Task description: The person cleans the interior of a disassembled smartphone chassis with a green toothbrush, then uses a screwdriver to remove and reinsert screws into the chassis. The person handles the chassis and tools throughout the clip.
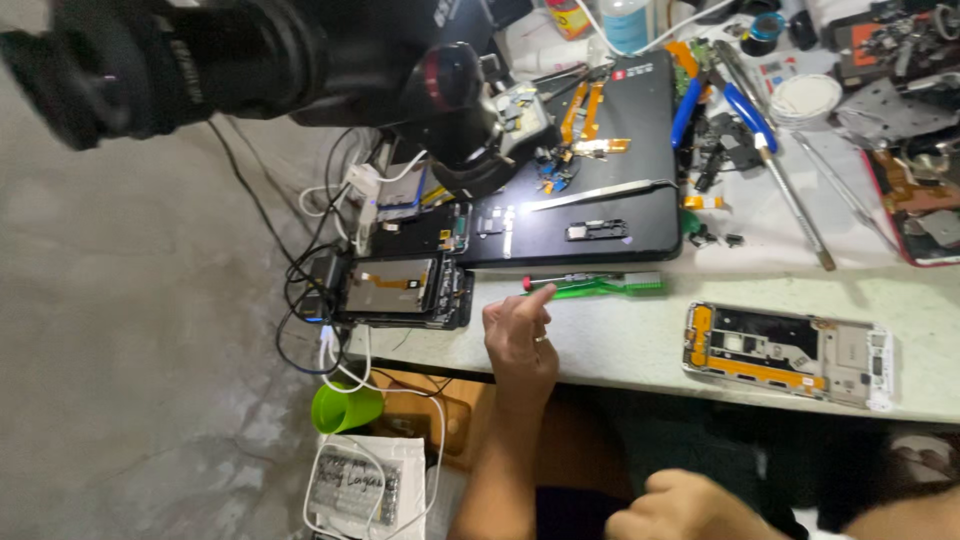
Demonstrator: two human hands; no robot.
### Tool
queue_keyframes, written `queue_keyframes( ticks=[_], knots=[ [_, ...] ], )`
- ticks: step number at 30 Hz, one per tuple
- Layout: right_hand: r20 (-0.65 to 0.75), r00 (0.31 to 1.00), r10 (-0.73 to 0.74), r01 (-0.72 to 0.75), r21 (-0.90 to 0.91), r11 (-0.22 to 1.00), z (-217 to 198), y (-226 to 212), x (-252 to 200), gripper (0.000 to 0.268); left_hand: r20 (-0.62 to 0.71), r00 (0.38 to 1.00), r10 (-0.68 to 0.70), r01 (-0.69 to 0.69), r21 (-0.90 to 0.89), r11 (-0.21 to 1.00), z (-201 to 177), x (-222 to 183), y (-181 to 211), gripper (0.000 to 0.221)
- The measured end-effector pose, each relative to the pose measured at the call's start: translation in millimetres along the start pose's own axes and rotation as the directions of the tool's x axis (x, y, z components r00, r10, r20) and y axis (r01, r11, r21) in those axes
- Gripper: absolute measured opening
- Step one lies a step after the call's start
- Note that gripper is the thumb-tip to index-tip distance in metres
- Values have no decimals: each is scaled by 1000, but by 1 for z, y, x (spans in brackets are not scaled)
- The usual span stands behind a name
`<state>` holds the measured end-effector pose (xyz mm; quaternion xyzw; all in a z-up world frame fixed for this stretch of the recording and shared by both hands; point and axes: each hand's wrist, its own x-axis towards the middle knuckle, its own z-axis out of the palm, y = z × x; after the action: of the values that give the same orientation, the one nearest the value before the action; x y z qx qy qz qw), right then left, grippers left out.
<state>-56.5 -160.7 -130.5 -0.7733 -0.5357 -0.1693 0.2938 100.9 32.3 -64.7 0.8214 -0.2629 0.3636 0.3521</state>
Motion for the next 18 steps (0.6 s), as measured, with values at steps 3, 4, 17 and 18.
queue_keyframes(
  ticks=[3,4,17,18],
  knots=[
    [98,989,113,-124,116,985,45,-16,-8,11,42,995,-91,91,8,996,-4,1,6,24],
    [110,987,114,-127,123,984,52,-17,-12,11,26,998,-55,54,34,998,-4,4,9,22],
    [121,975,185,-197,96,976,-7,-1,-10,7,-76,995,57,-58,-3,998,23,47,8,12],
    [115,977,177,-188,91,978,-12,3,-7,8,-63,995,73,-71,30,997,26,51,10,13]
  ],
)
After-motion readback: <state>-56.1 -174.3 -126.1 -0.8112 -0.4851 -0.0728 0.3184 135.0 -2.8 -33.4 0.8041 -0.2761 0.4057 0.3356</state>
